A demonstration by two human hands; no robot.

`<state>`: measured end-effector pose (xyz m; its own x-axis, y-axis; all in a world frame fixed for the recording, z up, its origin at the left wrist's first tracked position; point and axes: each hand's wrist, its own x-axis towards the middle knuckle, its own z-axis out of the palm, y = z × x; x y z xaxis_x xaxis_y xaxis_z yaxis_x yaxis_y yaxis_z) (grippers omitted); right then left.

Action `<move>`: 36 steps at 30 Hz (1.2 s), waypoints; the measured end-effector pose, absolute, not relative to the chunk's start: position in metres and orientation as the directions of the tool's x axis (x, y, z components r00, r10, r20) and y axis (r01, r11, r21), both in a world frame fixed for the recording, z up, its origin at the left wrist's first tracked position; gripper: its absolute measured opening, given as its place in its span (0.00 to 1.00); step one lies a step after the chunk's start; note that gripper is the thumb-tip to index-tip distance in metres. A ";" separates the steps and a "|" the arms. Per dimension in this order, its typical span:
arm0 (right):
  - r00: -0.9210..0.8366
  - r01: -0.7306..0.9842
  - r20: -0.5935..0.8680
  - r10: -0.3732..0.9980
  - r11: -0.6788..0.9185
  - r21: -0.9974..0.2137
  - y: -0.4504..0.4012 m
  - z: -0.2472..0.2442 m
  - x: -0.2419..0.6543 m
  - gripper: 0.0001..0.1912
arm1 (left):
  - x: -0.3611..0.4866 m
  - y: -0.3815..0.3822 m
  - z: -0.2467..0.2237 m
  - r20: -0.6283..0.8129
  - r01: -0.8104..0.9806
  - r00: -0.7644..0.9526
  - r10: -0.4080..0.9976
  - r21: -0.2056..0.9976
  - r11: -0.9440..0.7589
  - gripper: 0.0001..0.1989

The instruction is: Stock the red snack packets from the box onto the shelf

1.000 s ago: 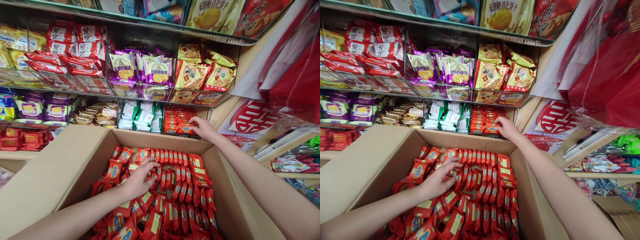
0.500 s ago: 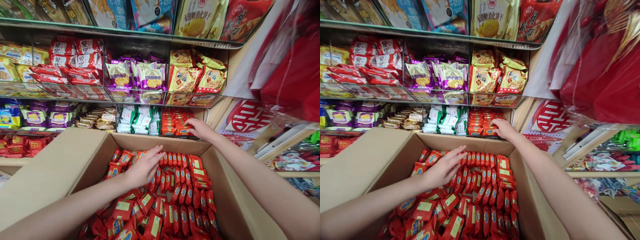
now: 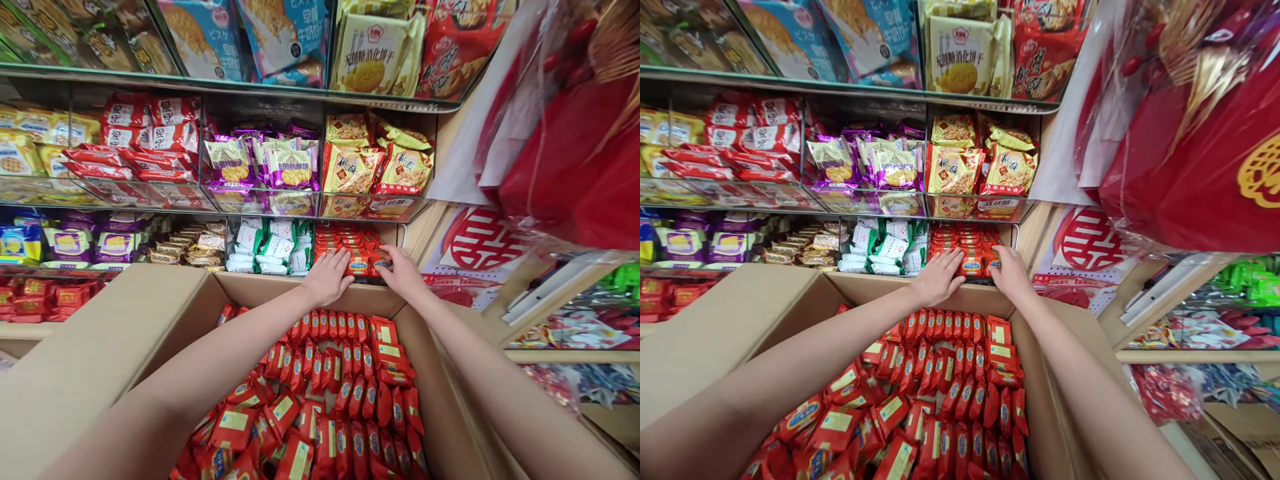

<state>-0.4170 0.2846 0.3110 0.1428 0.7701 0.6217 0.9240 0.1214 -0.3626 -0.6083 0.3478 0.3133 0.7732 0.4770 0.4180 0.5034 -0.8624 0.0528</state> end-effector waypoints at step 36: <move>0.008 0.951 0.685 0.729 0.206 -0.230 0.285 0.300 -0.433 0.15 | -0.612 0.383 0.343 0.355 0.446 0.845 0.400 -0.054 -0.894 0.07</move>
